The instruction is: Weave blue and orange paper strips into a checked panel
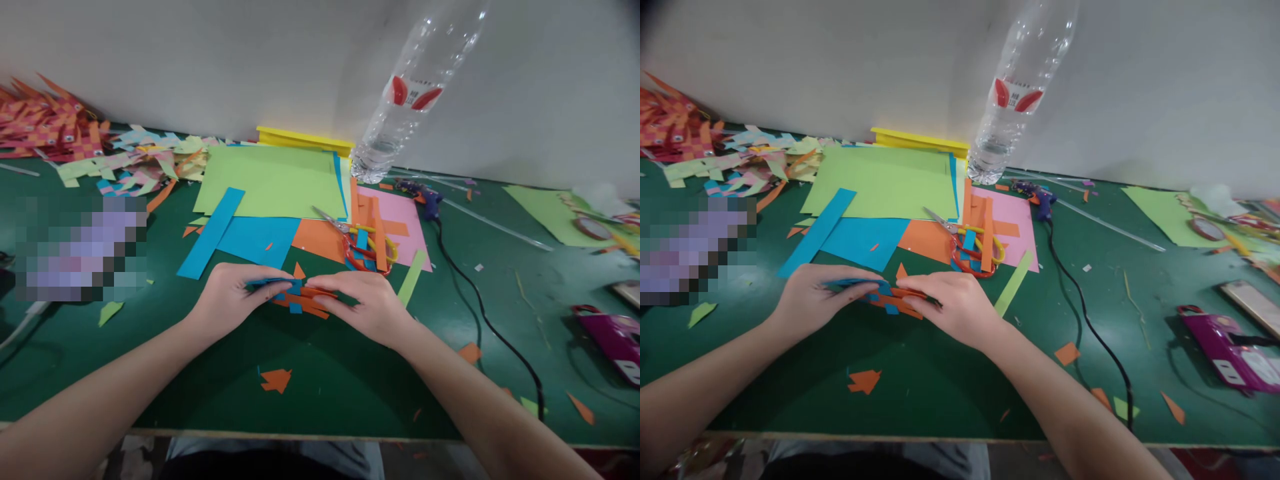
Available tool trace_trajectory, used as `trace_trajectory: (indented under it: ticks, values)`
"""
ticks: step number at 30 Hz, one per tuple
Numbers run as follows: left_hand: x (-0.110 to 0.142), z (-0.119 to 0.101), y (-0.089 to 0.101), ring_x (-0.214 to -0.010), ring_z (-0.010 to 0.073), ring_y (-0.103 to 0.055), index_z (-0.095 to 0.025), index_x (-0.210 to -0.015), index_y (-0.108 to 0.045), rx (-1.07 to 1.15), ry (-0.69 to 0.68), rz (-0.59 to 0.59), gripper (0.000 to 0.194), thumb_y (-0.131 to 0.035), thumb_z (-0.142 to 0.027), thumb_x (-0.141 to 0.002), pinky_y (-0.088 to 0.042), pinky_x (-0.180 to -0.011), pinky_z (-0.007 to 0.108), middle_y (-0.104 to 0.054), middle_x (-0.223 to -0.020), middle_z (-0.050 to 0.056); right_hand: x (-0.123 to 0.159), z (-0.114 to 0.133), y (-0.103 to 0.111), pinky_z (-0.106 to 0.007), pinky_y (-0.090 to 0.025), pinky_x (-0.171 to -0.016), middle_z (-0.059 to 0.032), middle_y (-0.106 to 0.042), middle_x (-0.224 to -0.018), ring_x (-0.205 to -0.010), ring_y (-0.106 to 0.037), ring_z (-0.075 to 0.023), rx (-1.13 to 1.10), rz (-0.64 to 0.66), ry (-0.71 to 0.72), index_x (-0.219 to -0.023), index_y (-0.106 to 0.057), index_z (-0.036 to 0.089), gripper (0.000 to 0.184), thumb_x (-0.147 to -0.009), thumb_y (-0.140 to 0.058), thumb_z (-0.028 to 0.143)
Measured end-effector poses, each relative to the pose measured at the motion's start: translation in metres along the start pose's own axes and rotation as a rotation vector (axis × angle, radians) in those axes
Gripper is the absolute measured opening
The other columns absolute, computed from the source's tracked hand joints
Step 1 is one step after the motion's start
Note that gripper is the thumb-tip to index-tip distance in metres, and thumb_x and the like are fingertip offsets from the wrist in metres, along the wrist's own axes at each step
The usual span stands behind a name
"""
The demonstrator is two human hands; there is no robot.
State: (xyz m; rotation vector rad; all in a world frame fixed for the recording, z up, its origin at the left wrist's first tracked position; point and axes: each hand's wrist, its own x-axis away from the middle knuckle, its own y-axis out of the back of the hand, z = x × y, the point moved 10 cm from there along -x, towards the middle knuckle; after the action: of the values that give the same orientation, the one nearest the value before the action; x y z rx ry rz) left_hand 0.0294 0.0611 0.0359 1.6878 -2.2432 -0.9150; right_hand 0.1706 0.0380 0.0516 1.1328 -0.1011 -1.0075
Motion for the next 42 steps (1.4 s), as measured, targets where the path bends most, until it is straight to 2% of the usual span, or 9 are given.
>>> trace_trajectory:
  ticks: [4, 10, 17, 23, 28, 31, 37, 42]
  values:
    - [0.000, -0.005, 0.000, -0.076, 0.0186, -0.071, -0.026, -0.086, -0.075, -0.004, -0.040, 0.000, 0.013, -0.064, -0.033, -0.082, -0.055, -0.067, 0.024, -0.076, -0.083, -0.002, 0.002, 0.006, 0.000, -0.025, -0.055, -0.072, 0.0005, -0.075, -0.089, -0.079, -0.070, -0.0138, 0.036, -0.025, 0.054, -0.102, -0.068, 0.024, 0.019, -0.092, -0.052, 0.024]
    - [0.002, -0.012, 0.000, -0.078, 0.0171, -0.071, -0.026, -0.089, -0.074, -0.007, -0.111, 0.004, 0.014, -0.061, -0.029, -0.084, -0.056, -0.068, 0.023, -0.075, -0.087, -0.002, 0.003, 0.013, 0.001, -0.027, -0.056, -0.071, -0.0015, -0.075, -0.089, -0.079, -0.071, -0.0145, 0.025, -0.054, 0.153, -0.100, -0.070, 0.021, 0.020, -0.092, -0.052, 0.020]
    - [0.002, -0.015, 0.000, -0.077, 0.0166, -0.071, -0.026, -0.088, -0.074, -0.032, -0.139, 0.000, 0.014, -0.061, -0.031, -0.085, -0.056, -0.068, 0.022, -0.076, -0.085, -0.002, 0.002, 0.013, 0.000, -0.027, -0.055, -0.069, -0.0030, -0.074, -0.082, -0.075, -0.070, -0.0146, 0.063, -0.040, 0.131, -0.099, -0.069, 0.020, 0.020, -0.092, -0.051, 0.024]
    - [0.002, -0.019, 0.001, -0.076, 0.0156, -0.070, -0.025, -0.086, -0.073, -0.010, -0.133, -0.010, 0.010, -0.064, -0.028, -0.082, -0.055, -0.071, 0.022, -0.075, -0.085, -0.002, 0.003, 0.018, -0.002, -0.026, -0.055, -0.072, -0.0024, -0.074, -0.093, -0.079, -0.070, -0.0140, 0.120, -0.013, 0.171, -0.109, -0.065, 0.022, 0.022, -0.092, -0.051, 0.023]
    - [-0.001, -0.005, -0.003, -0.086, 0.0200, -0.070, -0.022, -0.098, -0.069, 0.028, -0.040, 0.016, 0.024, -0.066, -0.037, -0.080, -0.054, -0.081, 0.029, -0.074, -0.095, 0.002, 0.004, 0.014, 0.004, -0.028, -0.056, -0.072, -0.0030, -0.074, -0.092, -0.080, -0.070, -0.0152, 0.161, -0.062, 0.196, -0.104, -0.067, 0.022, 0.023, -0.091, -0.049, 0.017]
    - [-0.002, 0.002, -0.002, -0.093, 0.0217, -0.068, -0.022, -0.099, -0.069, 0.005, -0.015, 0.012, 0.027, -0.068, -0.040, -0.078, -0.052, -0.087, 0.031, -0.073, -0.099, 0.001, 0.004, 0.008, 0.008, -0.029, -0.056, -0.073, -0.0029, -0.074, -0.094, -0.082, -0.070, -0.0156, 0.164, -0.083, 0.183, -0.104, -0.067, 0.023, 0.022, -0.090, -0.050, 0.017]
    - [-0.002, 0.009, -0.010, -0.082, 0.0196, -0.069, -0.026, -0.099, -0.071, -0.005, 0.000, 0.096, 0.024, -0.069, -0.039, -0.078, -0.053, -0.077, 0.027, -0.074, -0.093, -0.002, 0.004, 0.006, 0.008, -0.030, -0.056, -0.072, -0.0040, -0.073, -0.083, -0.078, -0.069, -0.0162, 0.226, -0.096, 0.180, -0.096, -0.068, 0.019, 0.016, -0.089, -0.054, 0.021]
    - [-0.003, 0.020, -0.019, -0.078, 0.0188, -0.069, -0.026, -0.100, -0.071, 0.014, 0.082, 0.154, 0.025, -0.068, -0.038, -0.079, -0.053, -0.076, 0.027, -0.075, -0.091, -0.002, 0.003, 0.009, 0.008, -0.031, -0.056, -0.071, -0.0054, -0.073, -0.080, -0.076, -0.069, -0.0174, 0.242, -0.110, 0.194, -0.093, -0.069, 0.017, 0.015, -0.089, -0.055, 0.021]
